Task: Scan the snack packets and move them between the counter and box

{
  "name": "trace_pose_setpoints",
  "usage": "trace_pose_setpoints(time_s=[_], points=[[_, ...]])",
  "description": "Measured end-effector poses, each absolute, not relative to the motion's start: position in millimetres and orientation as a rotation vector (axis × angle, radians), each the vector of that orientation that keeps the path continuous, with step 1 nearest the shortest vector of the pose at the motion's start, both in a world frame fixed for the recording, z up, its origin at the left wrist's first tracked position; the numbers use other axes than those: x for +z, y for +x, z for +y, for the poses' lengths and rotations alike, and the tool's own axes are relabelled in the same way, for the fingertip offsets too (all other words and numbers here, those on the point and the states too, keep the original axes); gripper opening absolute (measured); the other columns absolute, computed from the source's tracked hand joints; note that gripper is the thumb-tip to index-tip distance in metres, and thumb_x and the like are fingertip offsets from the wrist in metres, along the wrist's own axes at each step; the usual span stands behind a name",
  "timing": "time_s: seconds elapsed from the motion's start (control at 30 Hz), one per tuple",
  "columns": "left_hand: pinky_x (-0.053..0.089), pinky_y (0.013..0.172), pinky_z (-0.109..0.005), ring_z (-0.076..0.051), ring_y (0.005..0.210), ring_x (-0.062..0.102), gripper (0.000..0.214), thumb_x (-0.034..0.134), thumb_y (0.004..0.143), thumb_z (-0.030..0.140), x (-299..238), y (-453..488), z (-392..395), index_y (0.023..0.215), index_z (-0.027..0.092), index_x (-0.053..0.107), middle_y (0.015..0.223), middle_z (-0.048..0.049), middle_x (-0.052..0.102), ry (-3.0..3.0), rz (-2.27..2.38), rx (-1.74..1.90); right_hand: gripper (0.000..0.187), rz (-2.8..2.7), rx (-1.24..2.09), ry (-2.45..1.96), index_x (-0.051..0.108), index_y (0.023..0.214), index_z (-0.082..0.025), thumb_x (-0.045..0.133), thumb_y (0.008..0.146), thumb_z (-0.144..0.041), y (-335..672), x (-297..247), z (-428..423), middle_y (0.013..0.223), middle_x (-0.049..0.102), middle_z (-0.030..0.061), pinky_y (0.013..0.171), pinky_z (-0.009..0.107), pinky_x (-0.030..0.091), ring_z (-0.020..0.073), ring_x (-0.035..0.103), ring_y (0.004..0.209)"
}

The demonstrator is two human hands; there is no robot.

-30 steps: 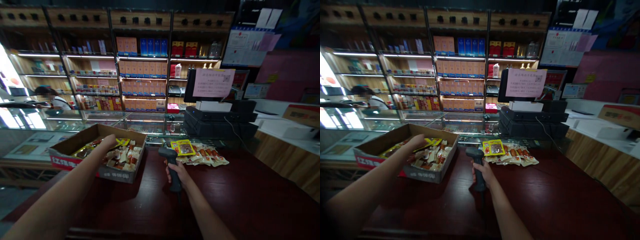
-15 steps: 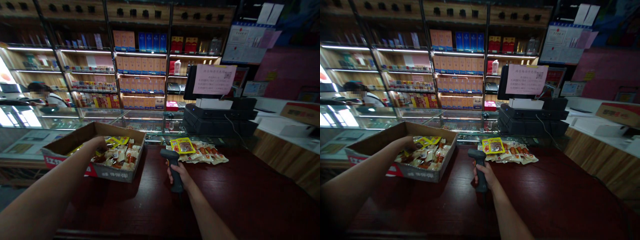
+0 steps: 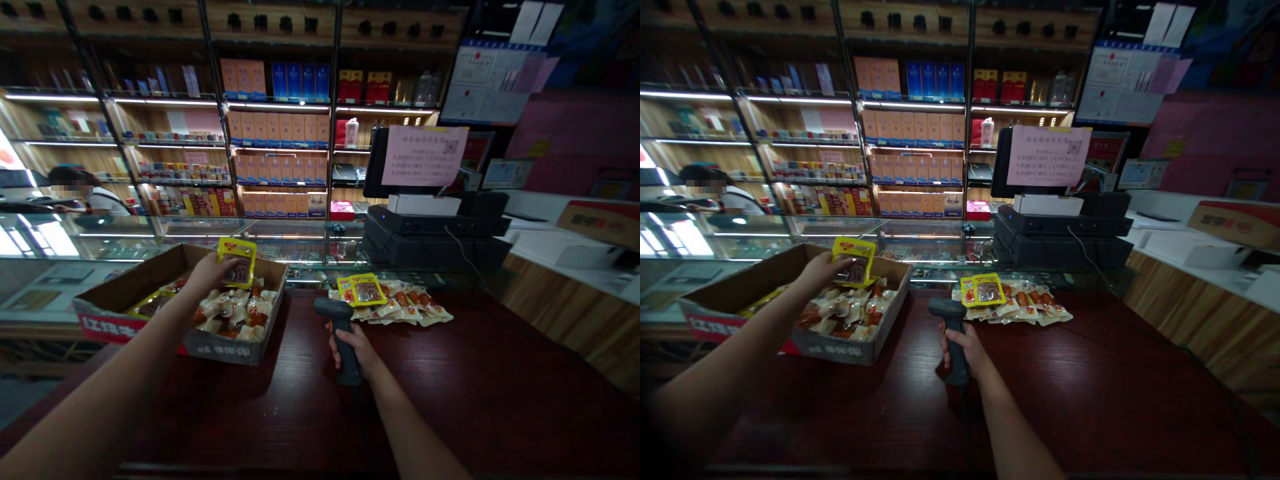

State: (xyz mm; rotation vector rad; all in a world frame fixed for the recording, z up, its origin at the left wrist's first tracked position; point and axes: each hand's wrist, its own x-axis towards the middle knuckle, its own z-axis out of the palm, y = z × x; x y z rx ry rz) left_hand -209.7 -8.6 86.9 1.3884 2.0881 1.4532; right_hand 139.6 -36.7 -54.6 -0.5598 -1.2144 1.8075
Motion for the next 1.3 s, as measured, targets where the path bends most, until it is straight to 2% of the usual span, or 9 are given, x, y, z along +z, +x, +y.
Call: trace_pose_setpoints(time_s=[0.1, 0.23, 0.4, 0.53, 0.63, 0.73, 0.97, 1.17, 1.3], points=[[0.05, 0.048, -0.025, -0.013, 0.055, 0.061, 0.02, 0.061, 0.076, 0.029, 74, -145, -28, 0.09, 0.015, 0.058, 0.074, -0.0034, 0.065, 1.1, 1.527, 1.649, 0.039, -1.212, 1.804, -0.556, 0.056, 0.095, -0.014, 0.068, 0.069, -0.041, 140, -54, -37, 0.056, 0.06, -0.0017, 0.035, 0.02, 0.043, 0.0098, 0.052, 0.037], [0.051, 0.043, -0.023, -0.015, 0.061, 0.064, 0.028, 0.064, 0.073, 0.031, 30, -68, -43, 0.095, 0.016, 0.055, 0.087, -0.0069, 0.067, 0.901, 1.108, 1.594, 0.037, -1.158, 1.768, -0.529, 0.056, 0.096, -0.014, 0.066, 0.071, -0.04, 143, -56, -36, 0.056, 0.059, -0.0022, 0.036, 0.021, 0.044, 0.0094, 0.051, 0.037], [0.056, 0.065, -0.036, -0.021, 0.078, 0.066, 0.047, 0.075, 0.059, 0.029, -44, -38, -23, 0.098, 0.017, 0.052, 0.097, -0.0081, 0.067, 0.765, 0.958, 1.615, 0.035, -1.109, 1.745, -0.48, 0.055, 0.095, -0.016, 0.065, 0.073, -0.041, 146, -57, -33, 0.055, 0.057, -0.0037, 0.034, 0.021, 0.044, 0.009, 0.049, 0.035], [0.051, 0.082, -0.038, -0.022, 0.09, 0.064, 0.057, 0.079, 0.048, 0.023, -82, -45, -2, 0.097, 0.017, 0.051, 0.098, -0.0074, 0.067, 0.745, 0.891, 1.739, 0.037, -1.16, 1.75, -0.575, 0.055, 0.093, -0.015, 0.066, 0.07, -0.041, 145, -57, -31, 0.055, 0.058, -0.0031, 0.035, 0.022, 0.044, 0.0097, 0.05, 0.036], [0.051, 0.082, -0.041, -0.023, 0.09, 0.064, 0.055, 0.078, 0.051, 0.027, -90, -51, 4, 0.098, 0.017, 0.051, 0.101, -0.0083, 0.066, 0.781, 0.897, 1.729, 0.039, -1.245, 1.771, -0.754, 0.054, 0.09, -0.015, 0.069, 0.066, -0.042, 143, -56, -33, 0.051, 0.058, -0.0031, 0.034, 0.022, 0.043, 0.0103, 0.05, 0.034], [0.054, 0.073, -0.041, -0.022, 0.084, 0.065, 0.049, 0.074, 0.057, 0.033, -91, -53, 4, 0.098, 0.017, 0.051, 0.099, -0.0077, 0.066, 0.814, 0.973, 1.685, 0.042, -1.322, 1.775, -0.872, 0.053, 0.088, -0.015, 0.069, 0.064, -0.044, 141, -53, -37, 0.05, 0.058, -0.0032, 0.033, 0.022, 0.042, 0.0107, 0.05, 0.034], [0.054, 0.056, -0.028, -0.017, 0.075, 0.064, 0.039, 0.067, 0.067, 0.038, -86, -50, -4, 0.098, 0.019, 0.052, 0.098, -0.0068, 0.065, 0.901, 1.089, 1.655, 0.04, -1.433, 1.755, -0.957, 0.052, 0.087, -0.016, 0.067, 0.064, -0.045, 141, -50, -41, 0.05, 0.057, -0.0042, 0.033, 0.021, 0.041, 0.0105, 0.05, 0.034], [0.052, 0.052, -0.024, -0.016, 0.071, 0.063, 0.035, 0.065, 0.071, 0.038, -80, -47, -8, 0.098, 0.02, 0.052, 0.094, -0.0056, 0.066, 0.911, 1.116, 1.676, 0.041, -1.448, 1.765, -0.975, 0.052, 0.088, -0.016, 0.068, 0.064, -0.046, 140, -53, -40, 0.049, 0.057, -0.0043, 0.034, 0.021, 0.041, 0.0108, 0.051, 0.034], [0.053, 0.056, -0.026, -0.017, 0.074, 0.064, 0.035, 0.064, 0.072, 0.037, -84, -46, -5, 0.1, 0.019, 0.053, 0.096, -0.0062, 0.066, 0.909, 1.114, 1.677, 0.039, -1.435, 1.767, -0.966, 0.052, 0.085, -0.016, 0.067, 0.065, -0.046, 139, -54, -41, 0.049, 0.057, -0.0037, 0.033, 0.021, 0.04, 0.011, 0.05, 0.034]])
